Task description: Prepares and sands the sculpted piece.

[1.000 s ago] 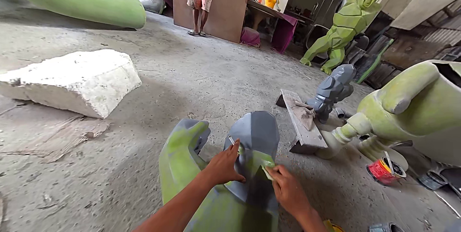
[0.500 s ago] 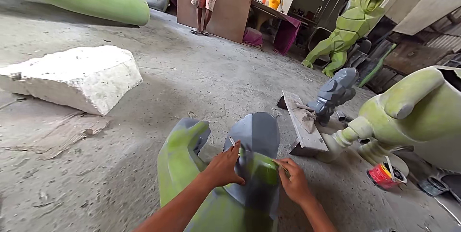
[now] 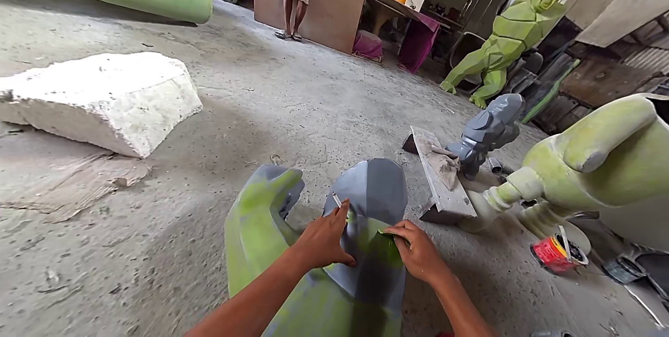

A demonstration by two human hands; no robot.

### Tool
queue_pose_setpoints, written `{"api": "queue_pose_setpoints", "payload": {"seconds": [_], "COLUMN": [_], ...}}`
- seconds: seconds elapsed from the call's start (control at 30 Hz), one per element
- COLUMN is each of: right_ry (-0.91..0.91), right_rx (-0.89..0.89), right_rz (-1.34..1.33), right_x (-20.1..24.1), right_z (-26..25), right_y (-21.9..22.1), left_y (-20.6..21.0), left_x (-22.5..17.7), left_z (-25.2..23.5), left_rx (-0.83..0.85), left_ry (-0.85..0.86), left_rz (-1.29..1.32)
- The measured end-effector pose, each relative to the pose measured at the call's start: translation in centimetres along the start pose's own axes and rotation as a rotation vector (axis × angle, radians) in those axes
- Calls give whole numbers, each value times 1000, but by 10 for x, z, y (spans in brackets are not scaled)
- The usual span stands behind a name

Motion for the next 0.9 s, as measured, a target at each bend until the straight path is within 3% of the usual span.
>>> {"api": "queue_pose_setpoints", "payload": {"seconds": [0.57,0.77,0.9], "right_ry": [-139,-125,-46], "right_rx": [-205,-306,-283], "right_rz": [73,-278,-232], "right_x": [7,1,6], "right_z": [99,84,52], "right_y": [41,12,-5], "left_y": [1,3,3], "left_x": [0,4,5], "left_z": [0,0,0], "left_rx": [-39,-41,-31], "left_ry": [19,34,33], "left_rz": [25,6,-4]}}
Point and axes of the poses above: each hand's wrist, its own z-axis away from the middle knuckle, its own y-axis out of the palm, x = y × z, the point moved 4 cm from there along -z, towards the middle knuckle, and after that the axes turned 8 degrees about -z, right-handed, at the moved point
